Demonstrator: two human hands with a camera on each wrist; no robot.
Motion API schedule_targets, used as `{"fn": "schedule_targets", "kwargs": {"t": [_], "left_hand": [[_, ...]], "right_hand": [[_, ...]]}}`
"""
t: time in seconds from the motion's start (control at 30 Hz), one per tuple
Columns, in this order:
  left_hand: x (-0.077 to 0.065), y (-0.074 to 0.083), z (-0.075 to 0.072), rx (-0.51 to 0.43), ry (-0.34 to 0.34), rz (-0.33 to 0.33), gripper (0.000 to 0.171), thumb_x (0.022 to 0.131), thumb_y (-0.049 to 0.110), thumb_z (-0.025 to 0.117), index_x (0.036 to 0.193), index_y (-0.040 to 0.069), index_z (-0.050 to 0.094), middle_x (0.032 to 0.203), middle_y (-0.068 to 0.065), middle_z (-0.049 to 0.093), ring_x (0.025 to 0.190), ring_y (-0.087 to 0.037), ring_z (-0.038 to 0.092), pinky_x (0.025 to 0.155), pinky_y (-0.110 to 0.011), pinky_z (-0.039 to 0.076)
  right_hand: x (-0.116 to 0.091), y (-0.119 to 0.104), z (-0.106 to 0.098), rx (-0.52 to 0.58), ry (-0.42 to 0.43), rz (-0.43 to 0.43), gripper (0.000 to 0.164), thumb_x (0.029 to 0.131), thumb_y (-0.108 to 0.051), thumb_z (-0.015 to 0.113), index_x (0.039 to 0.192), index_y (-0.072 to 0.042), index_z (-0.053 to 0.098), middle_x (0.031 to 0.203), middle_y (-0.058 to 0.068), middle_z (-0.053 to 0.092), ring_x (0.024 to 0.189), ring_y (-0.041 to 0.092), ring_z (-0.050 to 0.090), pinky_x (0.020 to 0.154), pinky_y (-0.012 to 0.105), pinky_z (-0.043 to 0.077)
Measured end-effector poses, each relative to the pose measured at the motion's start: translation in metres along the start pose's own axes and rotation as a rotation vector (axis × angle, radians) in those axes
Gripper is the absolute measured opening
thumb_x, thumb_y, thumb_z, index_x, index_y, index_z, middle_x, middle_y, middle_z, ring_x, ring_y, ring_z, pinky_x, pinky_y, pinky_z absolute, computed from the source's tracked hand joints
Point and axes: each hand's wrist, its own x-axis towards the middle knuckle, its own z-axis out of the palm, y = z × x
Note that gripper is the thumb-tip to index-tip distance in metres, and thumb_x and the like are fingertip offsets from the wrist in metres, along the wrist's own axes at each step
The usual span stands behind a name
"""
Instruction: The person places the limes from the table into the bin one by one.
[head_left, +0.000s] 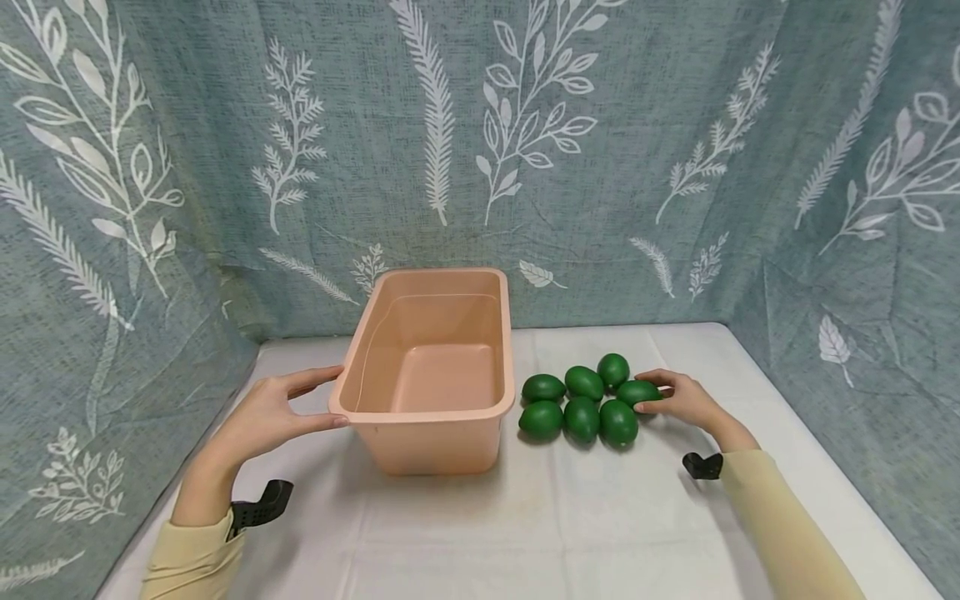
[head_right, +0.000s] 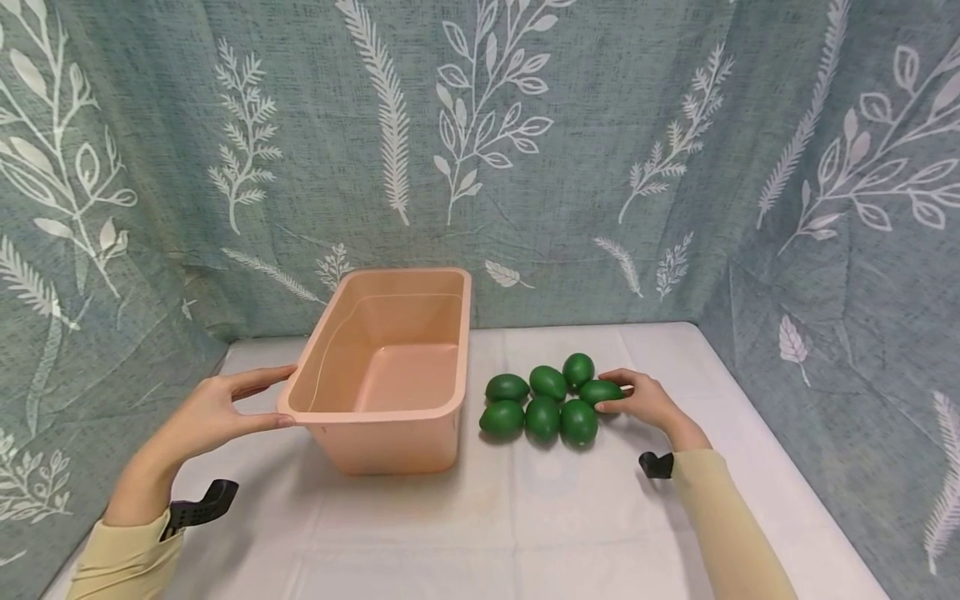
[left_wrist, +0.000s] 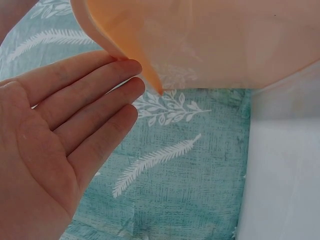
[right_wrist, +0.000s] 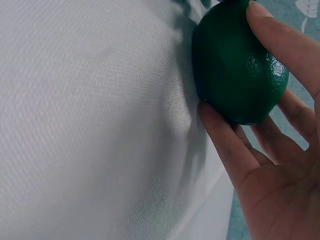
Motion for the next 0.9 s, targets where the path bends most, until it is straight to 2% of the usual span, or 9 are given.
{"fn": "schedule_targets", "kwargs": {"t": [0.37,0.9], "left_hand": [[0.000,0.000,0.000,-0.008,-0.008,0.000,0.069,0.076,0.042,0.078,0.135,0.015,0.055,0.136,-0.010,0.055,0.125,-0.043,0.049,0.096,-0.059,0.045],[0.002,-0.001,-0.002,-0.001,-0.006,0.002,0.069,0.076,0.043,0.078,0.135,0.016,0.055,0.135,-0.009,0.056,0.124,-0.042,0.050,0.095,-0.059,0.046]], "right_hand": [[-0.001,0.005,-0.001,-0.008,0.013,0.010,0.064,0.081,-0.039,0.075,0.133,-0.010,0.054,0.132,0.019,0.054,0.107,0.034,0.060,0.083,0.035,0.052],[-0.012,0.000,-0.015,-0.025,0.004,0.003,0.066,0.082,-0.041,0.073,0.135,-0.008,0.052,0.133,0.021,0.052,0.109,0.035,0.059,0.088,0.047,0.051]]}}
